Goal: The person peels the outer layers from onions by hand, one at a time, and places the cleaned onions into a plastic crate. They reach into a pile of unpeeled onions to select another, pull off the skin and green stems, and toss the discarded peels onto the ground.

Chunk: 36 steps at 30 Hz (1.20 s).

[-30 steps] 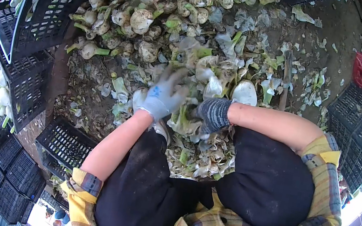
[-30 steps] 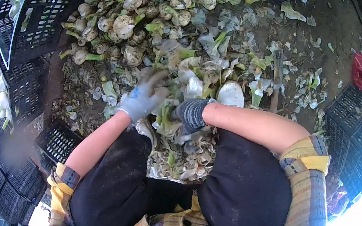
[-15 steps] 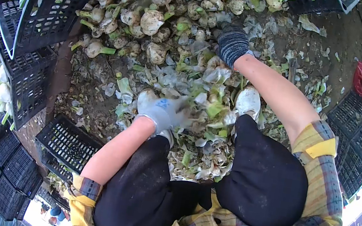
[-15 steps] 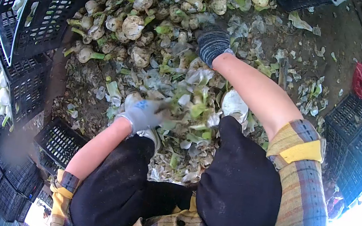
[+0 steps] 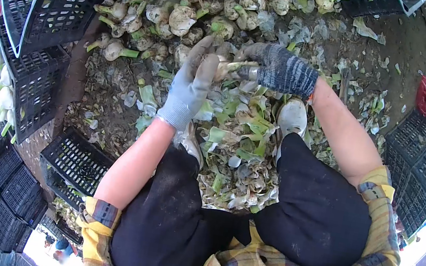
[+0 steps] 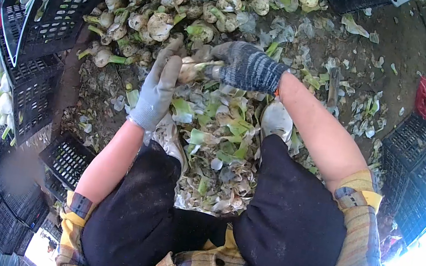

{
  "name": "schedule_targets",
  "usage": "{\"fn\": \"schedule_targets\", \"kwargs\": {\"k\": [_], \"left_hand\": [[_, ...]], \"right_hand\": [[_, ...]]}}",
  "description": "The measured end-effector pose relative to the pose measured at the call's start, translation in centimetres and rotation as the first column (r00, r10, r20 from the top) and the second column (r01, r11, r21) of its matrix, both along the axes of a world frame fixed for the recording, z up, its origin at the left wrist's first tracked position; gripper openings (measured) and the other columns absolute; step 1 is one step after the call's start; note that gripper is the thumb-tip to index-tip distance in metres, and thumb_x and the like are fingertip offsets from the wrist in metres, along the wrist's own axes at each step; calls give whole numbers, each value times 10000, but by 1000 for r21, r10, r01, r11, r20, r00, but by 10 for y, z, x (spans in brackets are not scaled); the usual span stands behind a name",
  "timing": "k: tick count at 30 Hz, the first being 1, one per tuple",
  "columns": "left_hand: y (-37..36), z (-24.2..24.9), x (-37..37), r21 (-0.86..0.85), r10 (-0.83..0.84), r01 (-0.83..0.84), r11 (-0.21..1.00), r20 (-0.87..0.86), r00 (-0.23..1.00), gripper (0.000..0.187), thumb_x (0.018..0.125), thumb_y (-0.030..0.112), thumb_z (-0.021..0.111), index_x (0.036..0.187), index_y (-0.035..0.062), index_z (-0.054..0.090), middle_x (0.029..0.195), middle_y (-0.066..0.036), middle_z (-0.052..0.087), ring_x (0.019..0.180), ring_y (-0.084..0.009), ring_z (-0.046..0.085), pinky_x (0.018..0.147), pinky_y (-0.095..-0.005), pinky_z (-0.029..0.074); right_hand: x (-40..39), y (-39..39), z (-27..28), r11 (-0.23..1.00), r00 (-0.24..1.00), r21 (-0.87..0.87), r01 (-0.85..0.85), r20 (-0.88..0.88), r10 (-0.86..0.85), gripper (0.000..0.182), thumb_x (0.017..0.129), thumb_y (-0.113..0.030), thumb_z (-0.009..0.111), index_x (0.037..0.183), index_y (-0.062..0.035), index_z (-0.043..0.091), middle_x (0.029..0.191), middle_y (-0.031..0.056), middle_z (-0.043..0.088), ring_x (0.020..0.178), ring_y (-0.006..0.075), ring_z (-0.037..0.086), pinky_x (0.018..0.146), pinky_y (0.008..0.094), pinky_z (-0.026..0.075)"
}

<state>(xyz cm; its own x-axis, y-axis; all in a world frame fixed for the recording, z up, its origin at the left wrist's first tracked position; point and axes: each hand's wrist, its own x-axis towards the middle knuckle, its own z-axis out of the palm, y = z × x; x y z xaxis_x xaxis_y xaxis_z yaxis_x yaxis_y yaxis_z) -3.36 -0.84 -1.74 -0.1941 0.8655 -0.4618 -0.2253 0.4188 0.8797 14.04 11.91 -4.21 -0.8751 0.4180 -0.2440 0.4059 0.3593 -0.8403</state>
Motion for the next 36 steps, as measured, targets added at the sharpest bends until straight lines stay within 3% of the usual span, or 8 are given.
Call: {"fn": "schedule_targets", "kwargs": {"k": [3, 6, 10, 14, 15, 18, 25, 36], "left_hand": [[4, 10, 9, -184, 87, -37, 982, 270, 959, 514, 885, 423, 511, 1212, 29, 467, 1152, -95, 516, 983, -119, 532, 859, -242, 422], [6, 8, 12, -276, 212, -134, 952, 274, 938, 522, 888, 447, 492, 1203, 32, 474, 1111, -75, 532, 924, -113, 541, 818, -253, 434], [-1, -12, 19, -176, 307, -285, 942, 112, 945, 528, 899, 449, 467, 1185, 5, 481, 1087, -80, 540, 939, -123, 523, 827, -262, 426], [-2, -17, 24, -33, 239, -243, 969, -93, 966, 489, 912, 403, 465, 1185, -3, 481, 1083, -71, 542, 949, -116, 506, 845, -252, 411], [-3, -15, 24, 18, 199, -199, 980, -124, 972, 472, 917, 384, 464, 1187, -2, 480, 1083, -66, 542, 944, -109, 502, 845, -245, 407], [-1, 5, 28, 104, 108, -88, 991, -212, 971, 417, 929, 328, 458, 1186, 1, 483, 1082, -51, 539, 931, -90, 489, 839, -226, 398], [-10, 2, 29, 126, 81, -51, 991, -244, 966, 378, 929, 312, 465, 1145, 7, 523, 1019, -29, 551, 880, -68, 471, 798, -211, 399], [-13, -6, 29, 26, 147, -145, 989, -175, 974, 421, 915, 361, 485, 1132, 3, 538, 973, -25, 571, 821, -65, 486, 717, -207, 419]], "right_hand": [[-7, -3, 37, 904, 984, -395, 163, 132, -120, 295, 839, -284, 576, 995, -37, 612, 793, 108, 646, 712, 178, 621, 681, 292, 494], [11, -11, -6, 716, 881, -632, 297, -108, -461, 308, 858, -297, 565, 969, -14, 615, 739, 64, 640, 688, 100, 597, 654, 262, 492], [7, -28, 15, 839, 911, -358, 409, 106, -399, 328, 861, -334, 570, 962, -27, 621, 707, 42, 615, 662, 77, 568, 602, 245, 483], [-4, -41, 37, 505, 874, -742, 441, 226, -430, 391, 841, -353, 592, 1054, -25, 599, 797, 66, 632, 691, 118, 581, 652, 278, 482], [-7, -43, 29, 698, 893, -577, 424, 136, -430, 440, 829, -379, 588, 1097, -30, 583, 866, 98, 645, 756, 156, 596, 717, 306, 476], [-10, -44, 28, 773, 901, -508, 381, 15, -434, 446, 823, -394, 578, 1090, -37, 589, 911, 135, 648, 797, 182, 600, 751, 313, 465], [-11, -52, 14, 836, 895, -351, 422, 13, -446, 368, 806, -347, 578, 764, 18, 604, 653, 197, 573, 611, 308, 542, 587, 410, 412], [-8, -54, 16, 965, 964, -13, 262, -38, -262, 332, 813, -287, 557, 764, 41, 572, 695, 244, 547, 676, 387, 530, 625, 435, 417]]}}
